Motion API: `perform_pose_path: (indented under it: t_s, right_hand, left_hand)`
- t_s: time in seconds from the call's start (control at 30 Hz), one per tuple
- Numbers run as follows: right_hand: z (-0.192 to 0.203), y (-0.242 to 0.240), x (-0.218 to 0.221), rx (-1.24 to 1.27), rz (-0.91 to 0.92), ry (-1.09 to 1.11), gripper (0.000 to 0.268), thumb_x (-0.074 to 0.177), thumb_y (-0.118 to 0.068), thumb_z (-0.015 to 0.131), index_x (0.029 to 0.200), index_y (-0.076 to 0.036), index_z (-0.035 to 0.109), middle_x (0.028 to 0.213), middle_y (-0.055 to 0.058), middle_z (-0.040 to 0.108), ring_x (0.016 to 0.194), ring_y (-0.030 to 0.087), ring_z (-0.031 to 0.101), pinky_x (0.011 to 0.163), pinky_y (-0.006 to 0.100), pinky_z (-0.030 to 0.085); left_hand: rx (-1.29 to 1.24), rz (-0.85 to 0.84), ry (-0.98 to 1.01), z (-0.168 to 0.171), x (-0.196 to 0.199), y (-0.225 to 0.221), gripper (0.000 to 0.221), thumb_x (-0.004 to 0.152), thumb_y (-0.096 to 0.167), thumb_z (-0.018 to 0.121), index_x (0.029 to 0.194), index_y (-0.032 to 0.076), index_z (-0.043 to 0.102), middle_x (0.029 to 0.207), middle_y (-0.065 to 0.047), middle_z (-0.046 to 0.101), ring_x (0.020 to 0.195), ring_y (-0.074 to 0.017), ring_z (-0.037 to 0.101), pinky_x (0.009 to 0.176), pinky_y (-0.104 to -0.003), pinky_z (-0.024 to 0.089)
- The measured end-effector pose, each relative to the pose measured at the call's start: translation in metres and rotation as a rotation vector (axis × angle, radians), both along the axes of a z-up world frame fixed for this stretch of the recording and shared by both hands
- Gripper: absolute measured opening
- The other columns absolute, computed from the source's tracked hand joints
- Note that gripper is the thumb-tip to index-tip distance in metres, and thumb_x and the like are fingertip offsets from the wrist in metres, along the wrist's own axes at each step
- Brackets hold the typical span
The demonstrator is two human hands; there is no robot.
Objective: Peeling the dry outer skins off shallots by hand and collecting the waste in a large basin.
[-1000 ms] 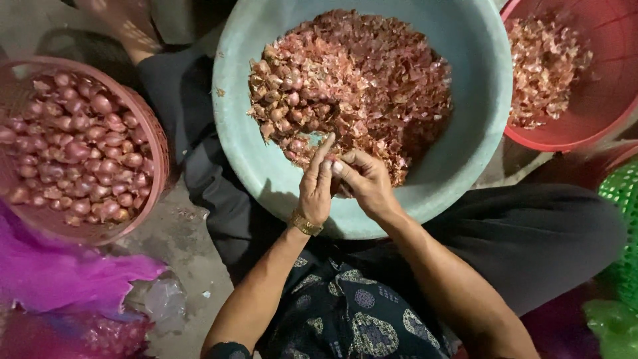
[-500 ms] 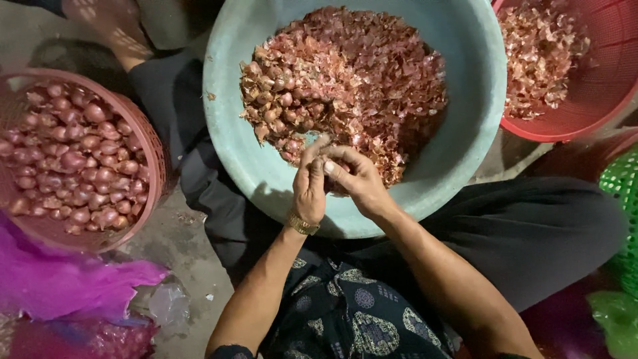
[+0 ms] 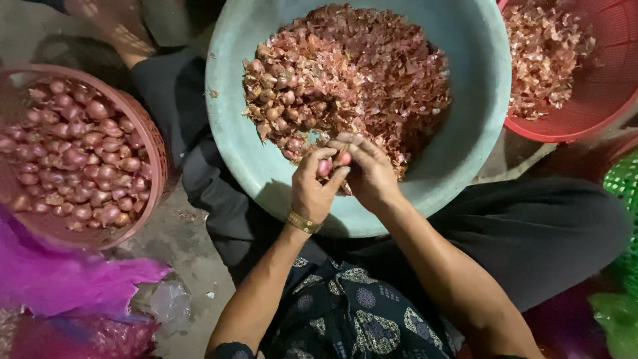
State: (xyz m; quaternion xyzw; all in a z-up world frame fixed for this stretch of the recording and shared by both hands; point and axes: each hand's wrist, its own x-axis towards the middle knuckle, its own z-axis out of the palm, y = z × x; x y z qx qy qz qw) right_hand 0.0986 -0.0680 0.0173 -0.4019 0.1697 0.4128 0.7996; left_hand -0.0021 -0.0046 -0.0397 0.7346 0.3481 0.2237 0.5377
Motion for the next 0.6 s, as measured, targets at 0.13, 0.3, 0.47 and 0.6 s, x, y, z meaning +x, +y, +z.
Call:
perform_pose_path:
  t_s: [0.13,0.3,0.47,0.6]
  right_hand:
    - [-0.015,-0.008,-0.001,-0.086,0.077,-0.094,0.033,0.099,-0.004,0.06,0.128,0.013,0.059,0.094,0.024,0.074,0.077,0.021,0.075,0.064,0.027,0.063]
    - [-0.055,-0.016,-0.004,-0.054,0.189,-0.246,0.022,0.102,-0.012,0.065,0.115,0.006,0.067,0.085,0.022,0.066,0.069,0.022,0.064,0.056,0.032,0.055]
    - [-0.069,-0.018,-0.005,-0.035,0.246,-0.29,0.024,0.105,-0.018,0.06,0.098,0.004,0.066,0.056,0.014,0.05,0.041,0.019,0.051,0.031,0.028,0.041]
    - [-0.055,-0.018,-0.002,-0.133,0.296,-0.517,0.022,0.106,-0.014,0.057,0.109,0.004,0.069,0.048,0.007,0.043,0.039,0.013,0.042,0.036,0.024,0.037]
  left_hand:
    - [0.113,0.004,-0.017,0.007,0.005,-0.004,0.039,0.078,0.023,0.088,0.108,0.011,0.067,0.104,-0.008,0.072,0.097,-0.0294,0.071,0.088,-0.04,0.057]
    - [-0.047,0.038,-0.182,0.026,0.012,0.002,0.018,0.089,0.017,0.079,0.1,0.005,0.07,0.088,-0.009,0.071,0.074,-0.019,0.066,0.069,-0.032,0.056]
    - [-0.243,0.131,-0.167,0.013,0.014,0.005,0.018,0.099,0.018,0.067,0.09,0.003,0.069,0.06,-0.01,0.068,0.046,-0.0141,0.062,0.04,-0.027,0.051]
    - [-0.214,0.147,-0.161,-0.001,0.016,-0.001,0.018,0.101,0.024,0.065,0.096,0.006,0.065,0.077,-0.014,0.069,0.067,-0.0215,0.066,0.063,-0.039,0.054]
